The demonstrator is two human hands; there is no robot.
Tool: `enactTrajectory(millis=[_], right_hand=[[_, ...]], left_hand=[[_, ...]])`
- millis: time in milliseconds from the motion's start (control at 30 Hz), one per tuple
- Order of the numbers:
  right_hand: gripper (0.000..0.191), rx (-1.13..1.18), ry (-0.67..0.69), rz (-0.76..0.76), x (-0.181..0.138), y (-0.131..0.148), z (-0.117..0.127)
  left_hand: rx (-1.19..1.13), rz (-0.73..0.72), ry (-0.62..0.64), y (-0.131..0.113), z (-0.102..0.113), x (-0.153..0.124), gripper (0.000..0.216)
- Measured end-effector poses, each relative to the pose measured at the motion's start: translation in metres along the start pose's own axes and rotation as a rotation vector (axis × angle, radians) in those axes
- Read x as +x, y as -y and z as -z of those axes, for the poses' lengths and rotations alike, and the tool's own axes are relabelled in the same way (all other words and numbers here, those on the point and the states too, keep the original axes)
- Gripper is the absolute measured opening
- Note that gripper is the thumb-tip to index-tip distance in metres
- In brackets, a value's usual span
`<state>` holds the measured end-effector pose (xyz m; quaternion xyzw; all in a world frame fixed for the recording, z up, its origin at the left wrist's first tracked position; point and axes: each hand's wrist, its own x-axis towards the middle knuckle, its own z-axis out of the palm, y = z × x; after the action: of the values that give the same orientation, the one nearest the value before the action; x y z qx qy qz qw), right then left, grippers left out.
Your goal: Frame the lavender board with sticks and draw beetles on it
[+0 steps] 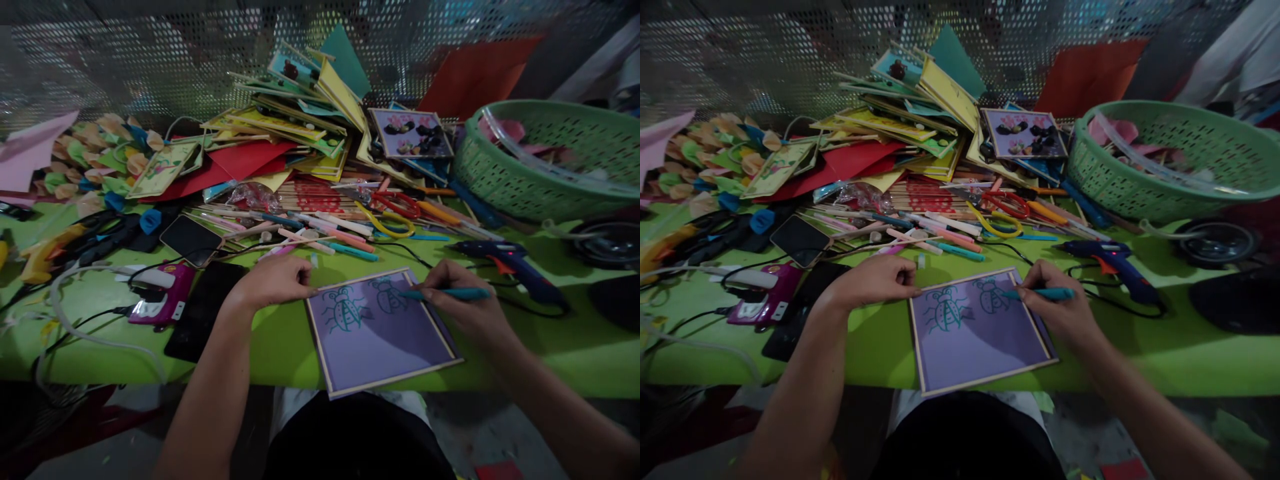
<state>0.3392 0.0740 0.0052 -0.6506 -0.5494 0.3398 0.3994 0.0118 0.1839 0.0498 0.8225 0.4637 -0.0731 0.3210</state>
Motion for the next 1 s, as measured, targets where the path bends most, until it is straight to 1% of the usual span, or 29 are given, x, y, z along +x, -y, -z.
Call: enactTrajectory(millis=[133,267,433,500,633,800,1000], right_hand=[[0.031,-0.019,-0.015,-0.004,0.0,0.001,0.0],[0.029,-0.008,-0.01,0.013,-0.001,-0.005,0.003],[0.025,0.155,0.024,-0.009,-0.002,-0.014,0.004],[0.026,0.18,0.025,-0.01,-0.002,-0.014,0.003],[0.028,0.139,-0.002,0.025,-0.002,-0.014,0.001],[0.031,0.065,-0.016,0.035,-0.001,-0.013,0.0],[0.028,0.088,-0.003,0.061,0.0,-0.017,0.001]], left_hand=[[0.006,0.015,0.013,-0.001,0.001,0.0,0.033],[0.002,0.007,0.004,-0.001,0.002,-0.001,0.034],[0.002,0.016,0.005,0.0,0.0,0.0,0.032],[-0.005,0.015,0.005,0.0,0.0,0.0,0.033],[-0.014,0.0,-0.006,0.001,-0.001,0.0,0.034],[-0.017,-0.006,-0.016,0.003,-0.002,0.001,0.035],[-0.014,-0.003,-0.016,0.003,-0.003,0.002,0.033]])
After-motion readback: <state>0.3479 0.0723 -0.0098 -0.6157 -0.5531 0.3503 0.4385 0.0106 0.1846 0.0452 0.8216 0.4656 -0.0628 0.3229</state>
